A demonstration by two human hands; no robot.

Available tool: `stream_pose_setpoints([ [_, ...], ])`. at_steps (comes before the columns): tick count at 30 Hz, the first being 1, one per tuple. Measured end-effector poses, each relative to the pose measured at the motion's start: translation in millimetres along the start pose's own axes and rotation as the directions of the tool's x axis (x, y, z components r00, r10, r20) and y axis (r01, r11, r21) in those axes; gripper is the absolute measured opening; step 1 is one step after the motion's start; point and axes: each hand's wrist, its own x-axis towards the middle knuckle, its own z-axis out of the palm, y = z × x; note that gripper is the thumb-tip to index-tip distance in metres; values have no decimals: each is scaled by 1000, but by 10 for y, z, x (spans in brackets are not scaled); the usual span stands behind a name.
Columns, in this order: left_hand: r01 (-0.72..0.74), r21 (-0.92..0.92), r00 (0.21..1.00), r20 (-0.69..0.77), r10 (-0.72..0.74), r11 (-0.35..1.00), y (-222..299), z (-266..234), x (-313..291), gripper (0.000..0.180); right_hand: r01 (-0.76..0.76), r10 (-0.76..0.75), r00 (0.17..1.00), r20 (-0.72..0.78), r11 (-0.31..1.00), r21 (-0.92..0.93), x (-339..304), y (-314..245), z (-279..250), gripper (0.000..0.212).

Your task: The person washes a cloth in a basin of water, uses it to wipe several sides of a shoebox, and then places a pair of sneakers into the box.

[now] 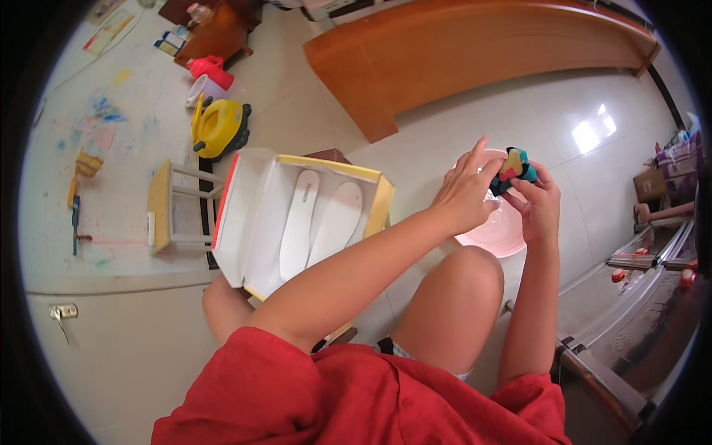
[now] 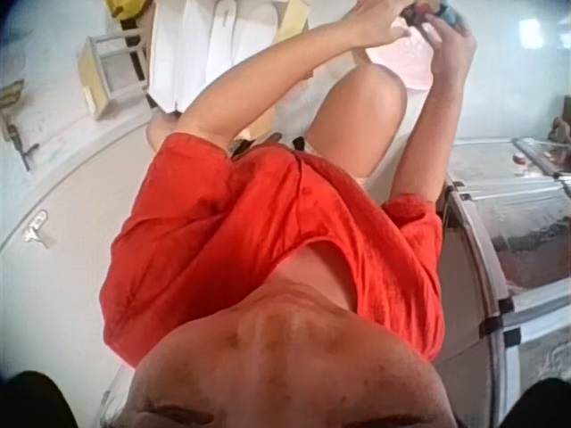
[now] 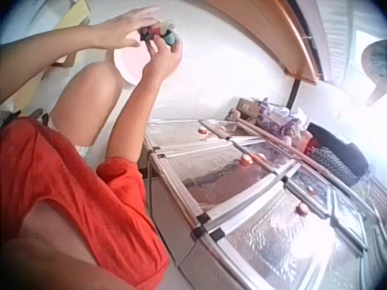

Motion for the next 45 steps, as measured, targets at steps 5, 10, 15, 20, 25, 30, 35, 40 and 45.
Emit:
stream_pose_setpoints([
  [5,241,-332,968,147,-202,912,362,-705,-508,58,-50,24,994,108,969,242,-379,-132,262,33],
  [10,75,-354,976,-164,-141,932,347,-1172,-1429,39,-167,-64,880,471,886,432,-1058,22,745,47],
  [15,-48,-490,807,-533,-256,870,287,-1700,-2457,41,-186,-59,818,572,914,360,-1799,153,1468,41],
  [20,-194,-766,719,-536,-442,613,315,-1764,-3058,45,218,-171,741,650,976,9,-2762,645,2196,31],
  [25,-290,-827,605,-548,-577,481,219,-1866,-3571,54,416,-184,717,672,887,-201,-3129,776,2474,37],
  [30,-371,-919,617,-353,-704,136,136,-2159,-3902,59,613,-275,554,785,774,-161,-3432,1226,2986,39],
  [35,86,-609,533,-641,-553,788,-274,-2710,-4590,38,169,-2,740,673,968,-183,-3263,1596,3420,29],
  [40,525,-383,296,-755,-585,760,-971,-3128,-5282,11,-119,408,691,597,879,-462,-3024,2364,3836,27],
  [45,562,-447,236,-720,-652,696,-1959,-3214,-5658,8,37,616,640,460,573,-819,-2886,3266,4647,39],
])
